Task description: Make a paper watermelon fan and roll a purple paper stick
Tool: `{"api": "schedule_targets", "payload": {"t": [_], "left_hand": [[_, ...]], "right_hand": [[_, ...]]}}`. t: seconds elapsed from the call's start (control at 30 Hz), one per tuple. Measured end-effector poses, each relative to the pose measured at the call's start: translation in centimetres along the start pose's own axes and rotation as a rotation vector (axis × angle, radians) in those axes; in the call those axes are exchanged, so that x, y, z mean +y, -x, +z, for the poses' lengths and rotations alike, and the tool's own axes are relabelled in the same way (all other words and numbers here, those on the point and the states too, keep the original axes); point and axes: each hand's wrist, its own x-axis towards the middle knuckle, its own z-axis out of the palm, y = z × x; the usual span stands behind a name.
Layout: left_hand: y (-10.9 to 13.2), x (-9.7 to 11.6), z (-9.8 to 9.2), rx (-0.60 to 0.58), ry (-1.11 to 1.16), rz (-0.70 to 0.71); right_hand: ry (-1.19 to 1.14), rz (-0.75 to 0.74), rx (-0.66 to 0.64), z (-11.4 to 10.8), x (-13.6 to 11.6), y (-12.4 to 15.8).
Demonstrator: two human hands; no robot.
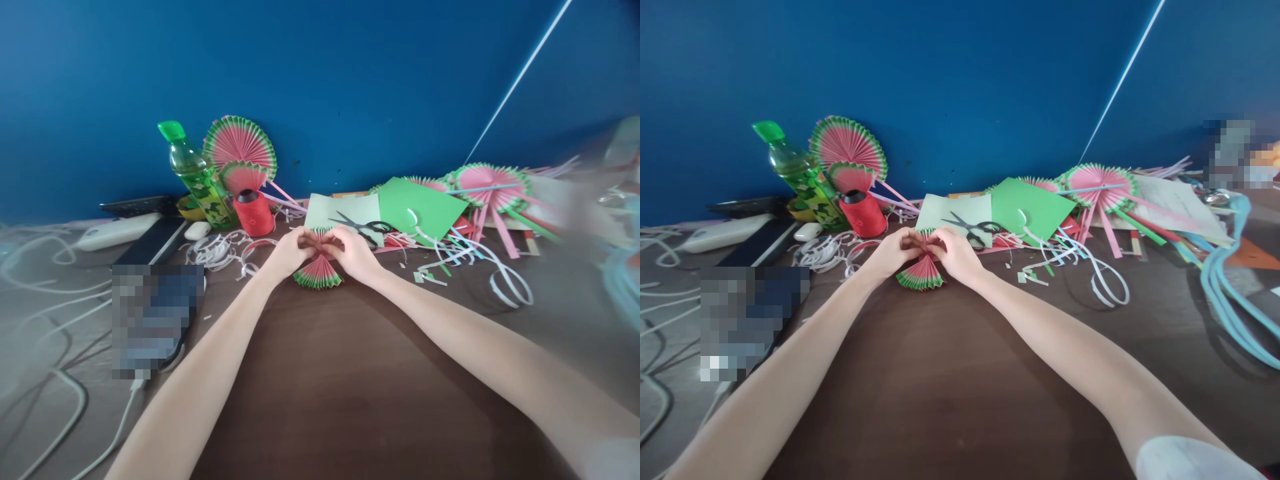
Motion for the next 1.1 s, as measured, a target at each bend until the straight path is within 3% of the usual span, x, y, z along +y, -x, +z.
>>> {"api": "schedule_targets", "payload": {"t": [0.13, 0.33, 0.83, 1.1], "left_hand": [[0.16, 0.09, 0.07, -0.005, -0.037, 0.017], [0.25, 0.13, 0.07, -0.042, -0.084, 0.053], [0.43, -0.01, 0.25, 0.015, -0.181, 0.145], [0.36, 0.04, 0.25, 0.026, -0.16, 0.126]], "right_hand": [[0.122, -0.031, -0.01, 0.17, -0.03, 0.08], [0.031, 0.06, -0.033, 0.33, 0.35, -0.19], [-0.148, 0.124, -0.076, -0.21, 0.61, -0.63], [-0.088, 0.144, -0.031, -0.32, 0.32, -0.43]]}}
